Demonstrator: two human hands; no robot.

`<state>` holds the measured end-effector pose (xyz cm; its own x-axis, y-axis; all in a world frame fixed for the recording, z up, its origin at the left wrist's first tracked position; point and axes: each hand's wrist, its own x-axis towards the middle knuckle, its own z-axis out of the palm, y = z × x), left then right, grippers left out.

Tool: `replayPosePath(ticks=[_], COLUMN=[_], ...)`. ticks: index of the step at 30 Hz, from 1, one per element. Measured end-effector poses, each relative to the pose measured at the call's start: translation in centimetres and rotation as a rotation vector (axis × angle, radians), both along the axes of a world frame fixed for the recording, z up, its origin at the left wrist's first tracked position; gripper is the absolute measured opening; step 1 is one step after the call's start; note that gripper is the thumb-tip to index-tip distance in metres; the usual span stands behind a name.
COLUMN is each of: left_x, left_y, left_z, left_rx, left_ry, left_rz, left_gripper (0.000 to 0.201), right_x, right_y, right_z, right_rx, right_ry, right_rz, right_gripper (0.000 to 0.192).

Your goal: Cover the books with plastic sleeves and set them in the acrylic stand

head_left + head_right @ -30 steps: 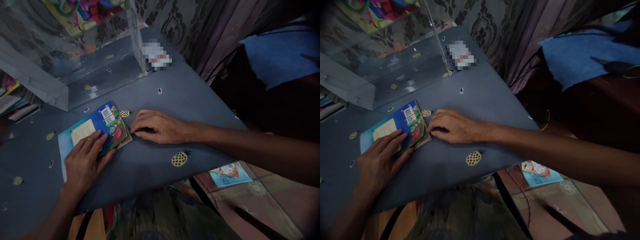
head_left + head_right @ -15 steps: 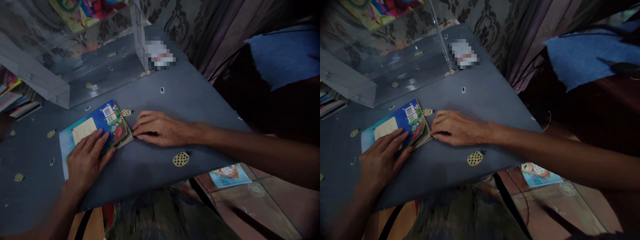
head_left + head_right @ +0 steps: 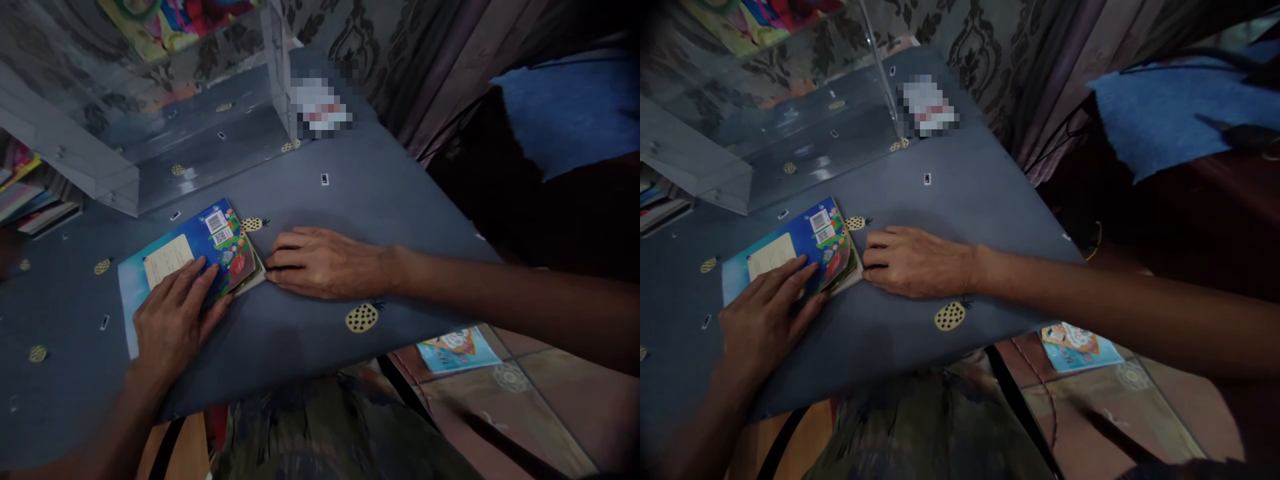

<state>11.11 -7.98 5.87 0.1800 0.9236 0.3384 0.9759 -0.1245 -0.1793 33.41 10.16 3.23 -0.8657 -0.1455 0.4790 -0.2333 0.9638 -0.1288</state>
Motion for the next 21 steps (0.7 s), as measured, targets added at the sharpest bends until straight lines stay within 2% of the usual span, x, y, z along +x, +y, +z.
replayPosePath(ticks=[14,21], left_x=[-0.04,0.01], left_y=[0.01,0.03], left_z=[0.07,0.07], left_rx=[-0.02,-0.016], left_ry=[-0.031,-0.038], left_rz=[0.008,0.01], left_gripper=[0.037,0.039], right_x=[0.12,0.24], right_y=[0.03,0.1], right_z=[0.27,0.46], right_rx=[0.019,-0.143], right_ry=[-0.034,-0.059], right_rz=[0.016,0.067], right_gripper=[0.029,0.027])
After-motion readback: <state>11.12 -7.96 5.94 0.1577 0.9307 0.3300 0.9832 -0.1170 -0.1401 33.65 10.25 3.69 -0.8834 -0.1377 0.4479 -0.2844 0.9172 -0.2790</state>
